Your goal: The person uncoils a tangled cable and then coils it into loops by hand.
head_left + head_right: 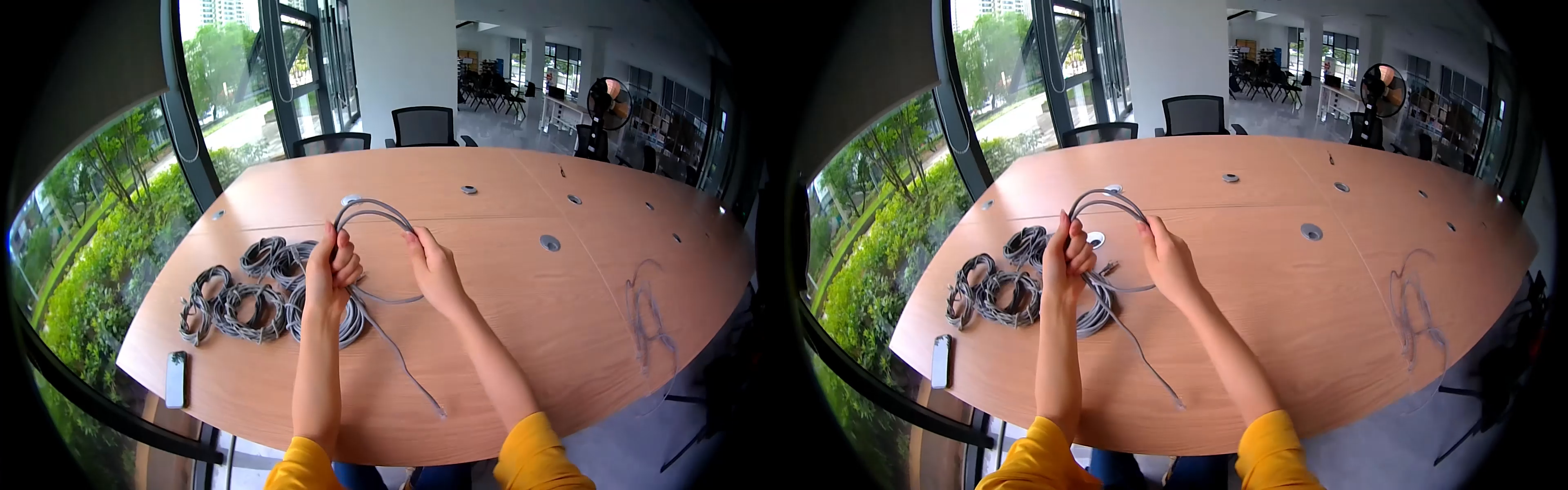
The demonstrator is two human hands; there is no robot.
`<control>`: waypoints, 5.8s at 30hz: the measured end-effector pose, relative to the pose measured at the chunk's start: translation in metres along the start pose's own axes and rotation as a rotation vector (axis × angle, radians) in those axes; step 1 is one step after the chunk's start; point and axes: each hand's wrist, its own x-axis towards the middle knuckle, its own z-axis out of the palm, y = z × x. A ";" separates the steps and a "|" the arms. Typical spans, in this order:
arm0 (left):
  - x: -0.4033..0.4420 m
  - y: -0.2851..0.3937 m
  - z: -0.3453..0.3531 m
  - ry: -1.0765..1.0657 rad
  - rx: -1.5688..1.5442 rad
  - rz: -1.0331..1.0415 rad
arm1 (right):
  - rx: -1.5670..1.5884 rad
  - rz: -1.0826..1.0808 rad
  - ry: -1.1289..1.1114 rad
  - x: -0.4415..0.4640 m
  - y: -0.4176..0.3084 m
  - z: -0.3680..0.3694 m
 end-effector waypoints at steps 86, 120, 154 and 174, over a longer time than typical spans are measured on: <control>-0.024 0.063 -0.038 -0.638 -1.148 0.289 | -0.404 -0.079 -0.290 -0.032 -0.026 0.005; -0.020 0.027 0.003 -0.759 -0.648 -0.111 | -0.683 -0.320 -0.251 -0.026 -0.047 -0.009; -0.392 0.106 0.144 -0.765 -0.137 0.102 | -0.279 -0.245 -0.085 -0.289 -0.307 -0.087; -0.416 0.066 0.091 -0.834 -0.483 -0.049 | 0.098 0.027 -0.160 -0.333 -0.234 -0.050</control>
